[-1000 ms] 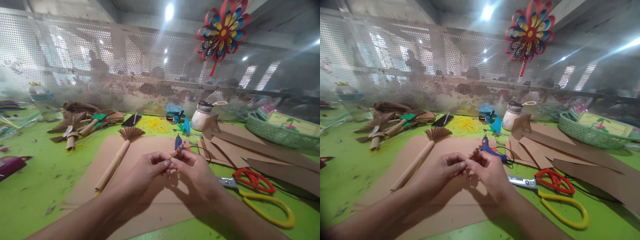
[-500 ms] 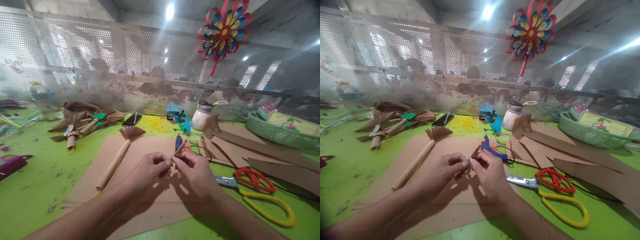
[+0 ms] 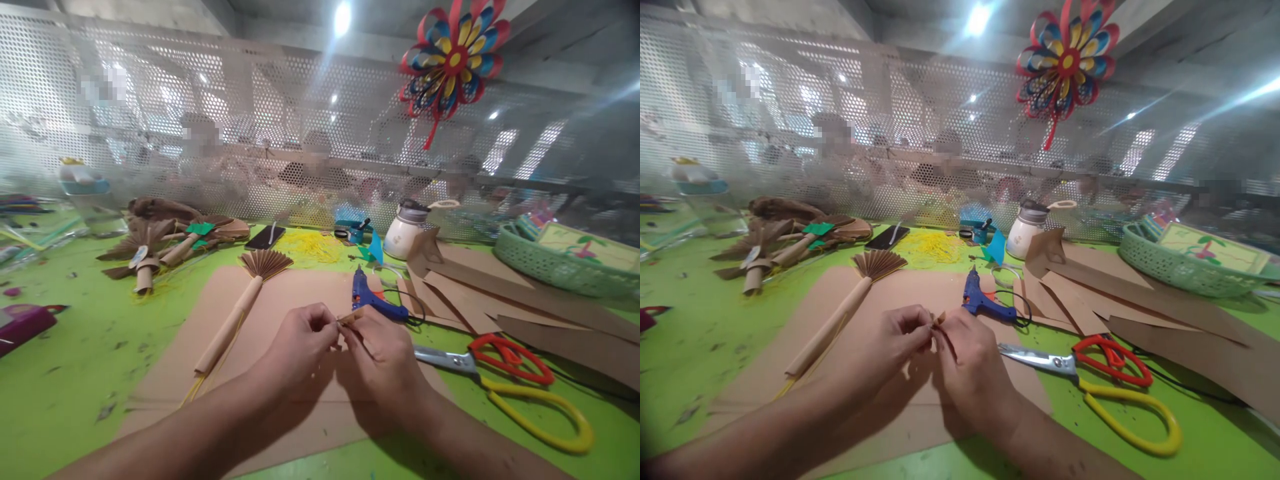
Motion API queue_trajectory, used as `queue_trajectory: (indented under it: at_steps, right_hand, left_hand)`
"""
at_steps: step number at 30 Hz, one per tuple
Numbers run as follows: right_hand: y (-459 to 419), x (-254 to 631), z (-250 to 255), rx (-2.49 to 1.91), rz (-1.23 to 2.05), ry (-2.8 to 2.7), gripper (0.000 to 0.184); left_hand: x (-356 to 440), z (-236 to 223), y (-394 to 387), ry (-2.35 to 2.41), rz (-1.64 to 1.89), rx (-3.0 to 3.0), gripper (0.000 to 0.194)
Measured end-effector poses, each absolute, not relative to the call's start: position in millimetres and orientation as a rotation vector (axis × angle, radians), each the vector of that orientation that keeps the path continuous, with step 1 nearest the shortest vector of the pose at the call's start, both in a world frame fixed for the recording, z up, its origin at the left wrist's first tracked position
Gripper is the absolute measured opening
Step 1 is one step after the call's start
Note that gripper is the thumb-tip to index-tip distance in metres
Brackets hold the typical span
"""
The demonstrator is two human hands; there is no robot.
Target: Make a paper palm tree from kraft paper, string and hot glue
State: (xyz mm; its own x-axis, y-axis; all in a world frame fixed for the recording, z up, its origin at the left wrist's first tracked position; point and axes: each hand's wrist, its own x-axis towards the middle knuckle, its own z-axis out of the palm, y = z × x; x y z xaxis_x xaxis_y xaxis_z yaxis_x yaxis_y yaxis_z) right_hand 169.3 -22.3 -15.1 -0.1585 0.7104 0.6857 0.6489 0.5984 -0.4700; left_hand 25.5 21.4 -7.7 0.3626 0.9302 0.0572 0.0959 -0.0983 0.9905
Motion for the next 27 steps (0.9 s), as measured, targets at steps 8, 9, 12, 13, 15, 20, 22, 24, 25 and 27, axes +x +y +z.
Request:
queue_trajectory:
  at_steps: [8, 9, 12, 13, 15, 20, 22, 24, 25, 27]
  right_hand:
    - [-22.4, 165.8, -22.5, -1.068, 0.038, -1.908, 0.024]
    - [-22.2, 165.6, -23.5, -1.068, 0.041, -1.905, 0.023]
    - [-21.7, 165.5, -24.2, -1.077, 0.059, -1.906, 0.022]
    - [-21.7, 165.3, -23.6, -1.084, 0.063, -1.905, 0.022]
    - [-22.2, 164.8, -21.5, -1.103, 0.076, -1.91, 0.022]
    - [-26.6, 162.3, -13.9, -1.113, 0.155, -1.939, 0.02]
    - [-28.2, 162.3, -11.1, -1.114, 0.174, -1.942, 0.025]
    - [-28.3, 163.7, -8.3, -1.119, 0.204, -1.926, 0.025]
    - [-27.7, 165.0, -6.8, -1.12, 0.22, -1.909, 0.024]
    - [-25.6, 168.5, -3.7, -1.113, 0.237, -1.864, 0.019]
  left_hand:
    - [31.9, 1.7, 10.9, 1.011, 0.911, 1.331, 0.007]
    - [32.3, 1.9, 10.4, 1.008, 0.914, 1.313, 0.008]
    - [31.4, -0.7, 11.8, 0.975, 0.896, 1.281, 0.01]
    - [30.5, -2.4, 13.0, 0.964, 0.884, 1.28, 0.01]
    - [27.8, -5.2, 16.3, 0.955, 0.872, 1.271, 0.009]
    - [20.0, 0.9, 22.8, 0.91, 0.817, 1.24, 0.007]
    - [17.2, 6.5, 24.2, 0.872, 0.77, 1.208, 0.008]
    - [15.1, 10.3, 25.1, 0.835, 0.739, 1.165, 0.01]
    - [14.3, 11.3, 25.4, 0.819, 0.733, 1.148, 0.011]
    - [12.7, 11.4, 25.7, 0.786, 0.719, 1.121, 0.011]
